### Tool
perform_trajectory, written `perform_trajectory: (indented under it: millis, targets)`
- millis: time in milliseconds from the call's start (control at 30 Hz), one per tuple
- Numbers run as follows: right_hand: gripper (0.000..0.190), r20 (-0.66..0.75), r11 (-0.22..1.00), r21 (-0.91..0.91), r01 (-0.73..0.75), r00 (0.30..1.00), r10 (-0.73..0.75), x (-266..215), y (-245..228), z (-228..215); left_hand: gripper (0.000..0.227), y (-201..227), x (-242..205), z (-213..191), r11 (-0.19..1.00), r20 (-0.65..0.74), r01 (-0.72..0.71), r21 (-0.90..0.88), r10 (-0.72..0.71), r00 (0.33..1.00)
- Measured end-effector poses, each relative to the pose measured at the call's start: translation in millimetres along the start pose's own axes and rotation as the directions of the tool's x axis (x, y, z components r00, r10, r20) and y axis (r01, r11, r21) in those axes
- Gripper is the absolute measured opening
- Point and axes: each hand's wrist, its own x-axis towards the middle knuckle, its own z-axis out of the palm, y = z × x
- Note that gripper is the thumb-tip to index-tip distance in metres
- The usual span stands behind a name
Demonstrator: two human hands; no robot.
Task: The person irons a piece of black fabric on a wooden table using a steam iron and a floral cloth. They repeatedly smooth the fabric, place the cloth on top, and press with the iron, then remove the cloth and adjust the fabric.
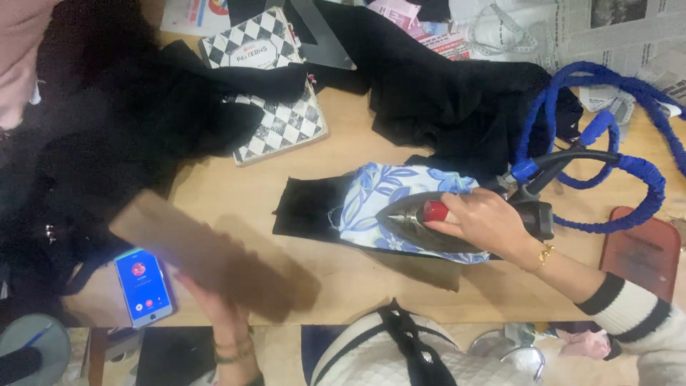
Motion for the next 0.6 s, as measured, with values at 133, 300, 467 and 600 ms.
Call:
perform_trajectory:
  millis: [133, 300, 467, 600]
  targets:
    - [0.047, -0.005, 0.999, -0.035, 0.022, 1.000, -0.023, 13, -16, -3, 0.054, -19, -64, 6, 0.995, 0.053, 0.062, -0.079, -0.058, 0.997]
    - [0.047, -0.094, 0.995, -0.031, 0.097, 0.991, -0.099, 53, -64, -15, 0.059, -19, -100, 30, 0.955, 0.157, 0.159, -0.250, -0.122, 0.980]
    - [0.051, -0.181, 0.986, -0.057, 0.154, 0.970, -0.162, 96, -108, 7, 0.064, -3, -111, 48, 0.900, 0.232, 0.230, -0.370, -0.150, 0.961]
    - [0.044, -0.161, 0.978, 0.074, 0.197, 0.970, -0.184, 113, -116, 10, 0.069, 10, -116, 65, 0.830, 0.342, 0.329, -0.451, -0.180, 0.922]
